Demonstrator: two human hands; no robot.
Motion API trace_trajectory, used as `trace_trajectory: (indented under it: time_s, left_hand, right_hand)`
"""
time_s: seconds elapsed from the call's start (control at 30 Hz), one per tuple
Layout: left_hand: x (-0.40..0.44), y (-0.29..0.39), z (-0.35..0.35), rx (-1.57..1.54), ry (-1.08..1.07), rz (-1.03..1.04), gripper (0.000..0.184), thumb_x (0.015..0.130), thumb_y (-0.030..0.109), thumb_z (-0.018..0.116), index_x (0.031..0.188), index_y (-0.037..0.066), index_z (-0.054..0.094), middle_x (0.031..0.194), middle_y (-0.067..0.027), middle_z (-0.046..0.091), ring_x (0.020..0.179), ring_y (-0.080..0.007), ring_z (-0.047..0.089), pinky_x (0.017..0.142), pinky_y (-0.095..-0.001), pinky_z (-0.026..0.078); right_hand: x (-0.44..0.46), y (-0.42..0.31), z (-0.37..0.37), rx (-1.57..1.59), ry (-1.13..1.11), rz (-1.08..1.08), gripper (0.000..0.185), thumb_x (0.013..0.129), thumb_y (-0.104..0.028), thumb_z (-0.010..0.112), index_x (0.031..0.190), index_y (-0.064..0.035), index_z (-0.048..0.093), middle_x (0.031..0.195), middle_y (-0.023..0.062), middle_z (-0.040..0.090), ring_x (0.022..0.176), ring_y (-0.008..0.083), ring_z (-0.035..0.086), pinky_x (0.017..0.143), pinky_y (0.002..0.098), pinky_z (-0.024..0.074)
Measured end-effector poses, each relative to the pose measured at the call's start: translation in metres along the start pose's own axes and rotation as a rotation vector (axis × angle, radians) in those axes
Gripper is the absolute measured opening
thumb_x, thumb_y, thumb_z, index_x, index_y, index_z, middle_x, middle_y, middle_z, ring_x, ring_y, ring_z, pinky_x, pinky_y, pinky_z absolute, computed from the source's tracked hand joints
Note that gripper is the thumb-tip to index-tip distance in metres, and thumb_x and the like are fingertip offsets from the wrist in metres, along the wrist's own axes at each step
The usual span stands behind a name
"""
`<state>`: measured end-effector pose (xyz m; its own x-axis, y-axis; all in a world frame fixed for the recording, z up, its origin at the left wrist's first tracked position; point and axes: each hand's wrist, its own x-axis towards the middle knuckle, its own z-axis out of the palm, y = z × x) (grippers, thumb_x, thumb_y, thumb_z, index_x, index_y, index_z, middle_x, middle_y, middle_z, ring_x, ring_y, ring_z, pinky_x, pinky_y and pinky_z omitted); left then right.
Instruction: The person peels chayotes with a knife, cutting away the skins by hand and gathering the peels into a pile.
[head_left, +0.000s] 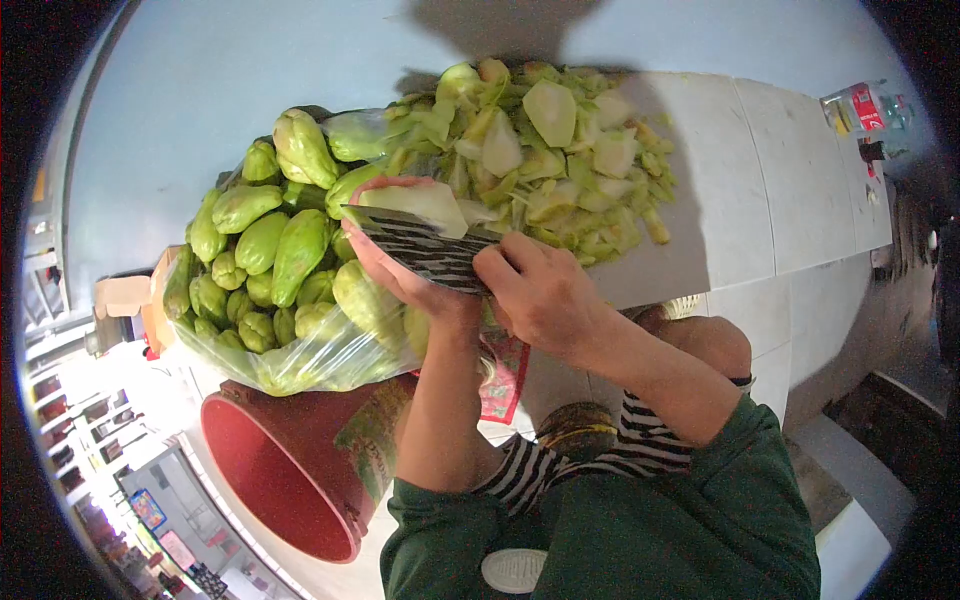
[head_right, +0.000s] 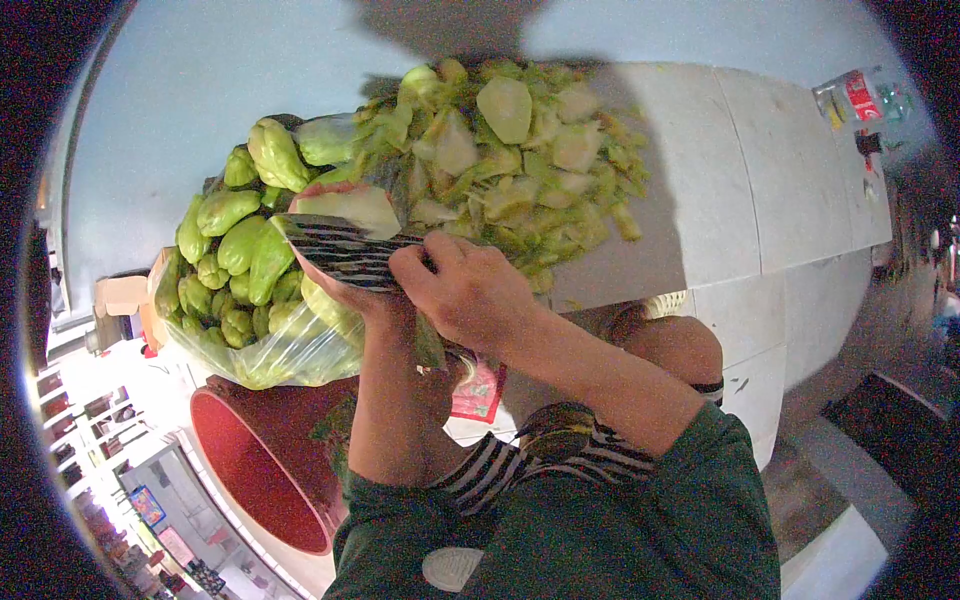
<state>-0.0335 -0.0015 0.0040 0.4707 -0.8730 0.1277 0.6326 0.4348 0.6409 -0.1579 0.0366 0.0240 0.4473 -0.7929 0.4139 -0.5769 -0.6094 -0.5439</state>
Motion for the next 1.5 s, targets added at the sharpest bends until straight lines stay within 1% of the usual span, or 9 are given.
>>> trace_trajectory:
  time_s: [0.27,0.43,0.7,0.87,1.0,1.03,1.13,1.27,1.5]
  left_hand:
    - [0.009,0.016,0.020,0.555,-0.090,0.088,0.041,0.099,0.031,0.033,0.108,-0.004,0.052,0.094,-0.0158,0.059,0.084,-0.0243,0.058,0.076,-0.0368,0.050]
    - [0.016,0.016,0.016,0.742,-0.154,0.089,0.046,0.098,0.034,0.032,0.109,-0.006,0.053,0.092,-0.0166,0.061,0.083,-0.0265,0.060,0.073,-0.0385,0.050]
    - [0.023,0.029,0.009,-0.078,-0.092,-0.548,0.050,0.098,0.044,0.031,0.118,0.001,0.046,0.094,-0.0177,0.059,0.082,-0.0314,0.059,0.070,-0.0427,0.052]
    - [0.029,0.033,-0.002,-0.177,-0.106,-0.599,0.050,0.096,0.047,0.032,0.116,0.004,0.048,0.096,-0.0156,0.060,0.085,-0.0304,0.060,0.069,-0.0428,0.052]
    - [0.029,0.035,-0.004,-0.230,-0.081,-0.628,0.050,0.096,0.044,0.034,0.117,0.001,0.048,0.098,-0.0171,0.058,0.085,-0.0307,0.058,0.071,-0.0418,0.052]
    - [0.032,0.035,-0.003,-0.233,-0.090,-0.628,0.050,0.096,0.044,0.034,0.117,0.001,0.048,0.098,-0.0171,0.058,0.085,-0.0307,0.058,0.071,-0.0418,0.052]
    - [0.028,0.037,-0.008,-0.134,-0.002,-0.631,0.051,0.095,0.046,0.036,0.117,0.002,0.050,0.098,-0.0166,0.060,0.086,-0.0302,0.059,0.072,-0.0428,0.051]
    - [0.030,0.041,0.002,-0.030,0.067,-0.684,0.044,0.094,0.044,0.040,0.114,0.007,0.051,0.094,-0.0134,0.062,0.082,-0.0273,0.060,0.069,-0.0444,0.050]
    - [0.027,0.040,0.006,0.433,0.006,-0.498,0.040,0.084,0.020,0.066,0.118,0.003,0.052,0.090,-0.0097,0.063,0.078,-0.0178,0.060,0.062,-0.0325,0.051]
  right_hand:
    - [0.017,0.020,-0.028,0.394,-0.069,0.219,0.018,0.082,-0.014,0.061,0.095,-0.0033,0.053,0.074,0.0183,0.058,0.067,0.0384,0.059,0.060,0.0462,0.0485]
    - [0.018,0.032,-0.038,0.351,-0.077,0.240,0.017,0.086,-0.016,0.059,0.093,-0.0008,0.055,0.074,0.0205,0.060,0.071,0.0398,0.060,0.061,0.0461,0.0466]
    - [0.020,0.047,-0.039,0.286,0.207,0.417,0.020,0.086,-0.019,0.062,0.090,0.0007,0.059,0.066,0.0180,0.061,0.057,0.0334,0.061,0.052,0.0410,0.0463]
    - [0.016,0.045,-0.038,0.367,0.520,0.314,0.023,0.088,-0.023,0.063,0.091,0.0002,0.061,0.061,0.0121,0.060,0.046,0.0249,0.057,0.045,0.0355,0.0434]
    - [0.021,0.065,-0.032,-0.102,0.261,0.394,0.026,0.089,-0.022,0.060,0.098,0.0015,0.059,0.066,0.0160,0.061,0.059,0.0355,0.057,0.058,0.0450,0.0445]
    - [0.023,0.057,-0.042,0.089,0.124,0.505,0.030,0.089,-0.024,0.058,0.103,0.0033,0.058,0.075,0.0208,0.062,0.068,0.0417,0.056,0.069,0.0504,0.0428]
    - [0.027,0.057,-0.038,0.108,0.270,0.413,0.024,0.088,-0.020,0.063,0.092,0.0039,0.059,0.065,0.0149,0.062,0.055,0.0311,0.060,0.058,0.0380,0.0473]
    - [0.019,0.062,-0.030,-0.035,0.180,0.450,0.025,0.087,-0.021,0.059,0.101,-0.0001,0.057,0.086,0.0225,0.061,0.071,0.0392,0.058,0.063,0.0490,0.0463]
    - [0.014,0.045,-0.030,-0.365,0.039,0.139,0.029,0.076,-0.014,0.060,0.105,-0.0101,0.055,0.081,0.0109,0.056,0.074,0.0300,0.060,0.063,0.0430,0.0522]
